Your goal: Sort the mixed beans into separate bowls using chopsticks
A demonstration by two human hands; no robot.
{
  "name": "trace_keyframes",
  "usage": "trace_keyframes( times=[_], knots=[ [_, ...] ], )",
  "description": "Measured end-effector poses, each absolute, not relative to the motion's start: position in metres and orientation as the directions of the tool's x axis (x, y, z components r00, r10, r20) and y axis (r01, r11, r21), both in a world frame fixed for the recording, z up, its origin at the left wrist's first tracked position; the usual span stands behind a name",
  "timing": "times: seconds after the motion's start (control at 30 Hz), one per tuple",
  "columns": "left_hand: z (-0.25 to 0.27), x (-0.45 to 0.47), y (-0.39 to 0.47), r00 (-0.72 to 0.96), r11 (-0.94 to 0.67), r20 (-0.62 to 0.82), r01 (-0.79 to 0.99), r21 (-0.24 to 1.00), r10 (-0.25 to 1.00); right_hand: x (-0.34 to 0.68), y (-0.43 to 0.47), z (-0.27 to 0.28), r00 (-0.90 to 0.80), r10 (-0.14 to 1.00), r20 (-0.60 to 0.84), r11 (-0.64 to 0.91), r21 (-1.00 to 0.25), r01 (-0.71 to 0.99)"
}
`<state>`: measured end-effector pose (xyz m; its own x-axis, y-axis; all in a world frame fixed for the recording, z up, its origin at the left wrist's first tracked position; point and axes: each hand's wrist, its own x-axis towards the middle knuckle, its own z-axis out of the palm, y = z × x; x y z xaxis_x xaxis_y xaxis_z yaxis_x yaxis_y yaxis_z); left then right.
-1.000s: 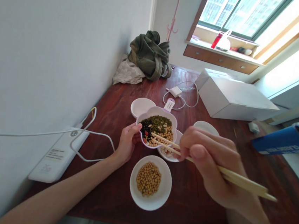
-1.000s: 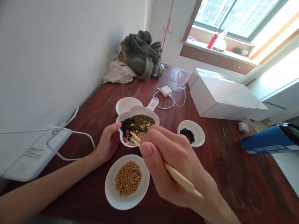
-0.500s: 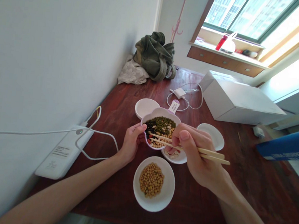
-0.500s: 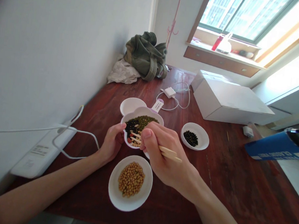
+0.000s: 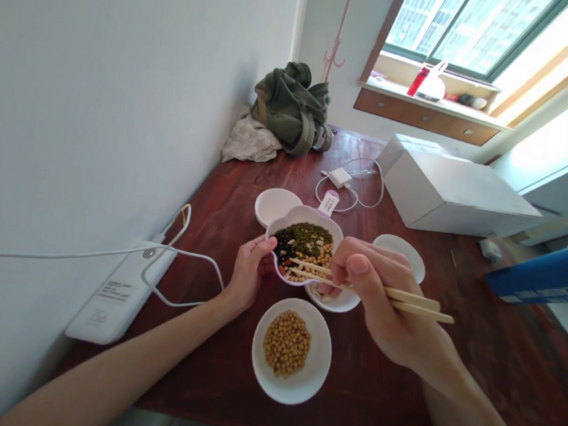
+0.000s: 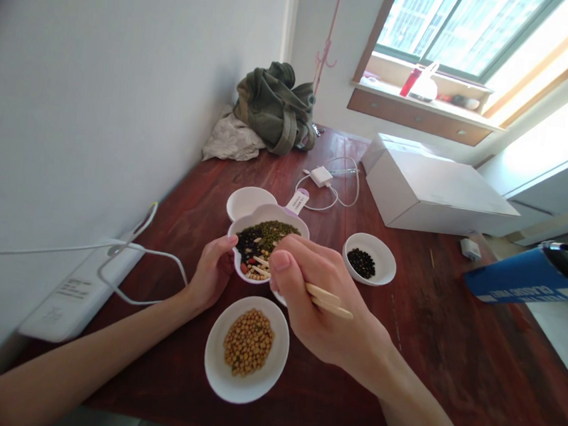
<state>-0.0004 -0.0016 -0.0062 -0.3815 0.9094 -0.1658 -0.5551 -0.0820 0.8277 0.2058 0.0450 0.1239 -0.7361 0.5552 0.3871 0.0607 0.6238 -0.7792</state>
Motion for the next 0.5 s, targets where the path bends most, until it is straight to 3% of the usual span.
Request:
trace_keyframes(
  times=[0.5],
  knots=[
    [-0.007,-0.001,-0.001,-0.387,-0.084,-0.16,-0.542,0.836,0.908,0.199,0.044,0.115,-0.723,0.557,0.408,0.628,-0.777,0.044]
  ],
)
